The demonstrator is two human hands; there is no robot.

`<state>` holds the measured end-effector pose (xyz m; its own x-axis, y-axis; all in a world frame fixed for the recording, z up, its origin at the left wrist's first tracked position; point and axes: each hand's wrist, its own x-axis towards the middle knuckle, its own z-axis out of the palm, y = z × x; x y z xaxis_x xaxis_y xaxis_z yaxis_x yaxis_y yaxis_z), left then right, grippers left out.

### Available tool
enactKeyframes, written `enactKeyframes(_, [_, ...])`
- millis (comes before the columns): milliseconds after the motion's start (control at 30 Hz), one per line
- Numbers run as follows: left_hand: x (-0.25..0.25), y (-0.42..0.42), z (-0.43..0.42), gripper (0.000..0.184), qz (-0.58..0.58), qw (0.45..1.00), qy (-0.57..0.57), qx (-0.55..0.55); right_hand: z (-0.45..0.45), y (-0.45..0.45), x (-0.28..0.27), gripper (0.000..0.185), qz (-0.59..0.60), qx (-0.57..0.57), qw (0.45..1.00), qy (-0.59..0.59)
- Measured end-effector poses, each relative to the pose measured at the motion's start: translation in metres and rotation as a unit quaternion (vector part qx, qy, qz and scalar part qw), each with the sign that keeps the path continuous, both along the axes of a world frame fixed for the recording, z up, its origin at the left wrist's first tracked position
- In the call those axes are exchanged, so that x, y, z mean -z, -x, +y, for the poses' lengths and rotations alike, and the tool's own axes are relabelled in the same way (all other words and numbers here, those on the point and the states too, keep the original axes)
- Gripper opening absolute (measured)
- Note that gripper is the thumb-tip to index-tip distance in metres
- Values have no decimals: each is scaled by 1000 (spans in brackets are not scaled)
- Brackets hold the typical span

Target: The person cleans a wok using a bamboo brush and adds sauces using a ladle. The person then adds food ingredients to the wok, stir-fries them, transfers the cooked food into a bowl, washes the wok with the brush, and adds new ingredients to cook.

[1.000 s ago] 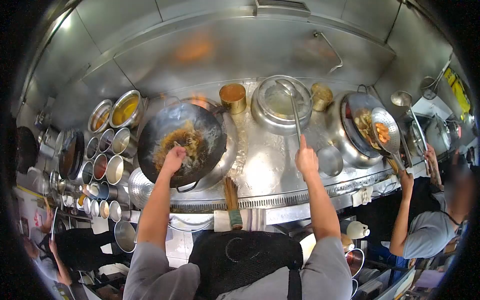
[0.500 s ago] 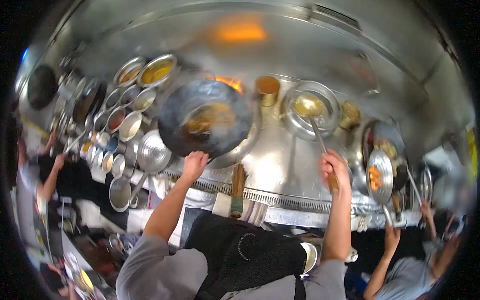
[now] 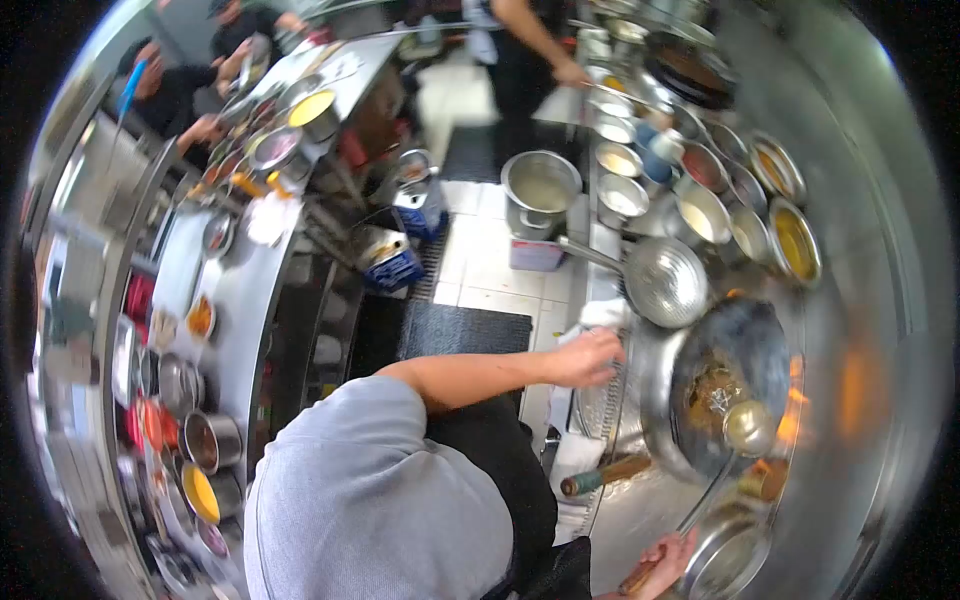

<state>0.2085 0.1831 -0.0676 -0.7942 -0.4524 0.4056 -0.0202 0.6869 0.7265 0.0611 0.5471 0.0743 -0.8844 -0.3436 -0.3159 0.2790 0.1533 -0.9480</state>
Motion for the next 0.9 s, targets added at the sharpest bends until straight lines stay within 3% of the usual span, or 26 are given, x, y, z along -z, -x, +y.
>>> enactKeyframes(33, [8, -32, -20, 30, -2, 998, -15, -68, -4, 4, 16, 48, 2, -27, 1000, -4])
enactKeyframes(100, [21, -106, -58, 29, -27, 977, -39, -209, -18, 11, 42, 55, 80, -107, 964, -231])
enactKeyframes(133, [31, -144, -75, 28, -10, 958, -54, -281, -12, 29, 75, 59, 198, -164, 925, -281])
enactKeyframes(200, [35, -229, -101, 25, 12, 907, -43, -419, 0, 66, 143, 66, 450, -208, 777, -388])
enactKeyframes(233, [33, -274, -110, 23, 16, 875, -19, -483, -10, 64, 140, 66, 459, -225, 771, -380])
enactKeyframes(300, [44, -363, -131, 20, 39, 798, -30, -601, -31, 47, 134, 71, 477, -233, 695, -485])
enactKeyframes(333, [49, -408, -138, 19, 64, 750, -53, -657, -45, 36, 130, 70, 473, -234, 685, -502])
enactKeyframes(500, [68, -602, -146, 19, 221, 503, -139, -824, -121, -16, 109, 69, 437, -251, 707, -496])
enactKeyframes(567, [74, -663, -133, 20, 287, 445, -191, -827, -149, -33, 102, 68, 422, -267, 715, -488])
enactKeyframes(700, [54, -733, -108, 18, 422, 375, -304, -767, -191, -62, 91, 67, 392, -284, 733, -479])
enactKeyframes(767, [62, -769, -122, 26, 424, 374, -287, -773, -206, -72, 88, 66, 384, -287, 737, -477])
enactKeyframes(833, [43, -794, -140, 38, 436, 316, -261, -801, -216, -82, 85, 65, 368, -288, 745, -477])
enactKeyframes(900, [22, -815, -161, 43, 443, 298, -301, -790, -222, -88, 82, 65, 359, -286, 749, -478])
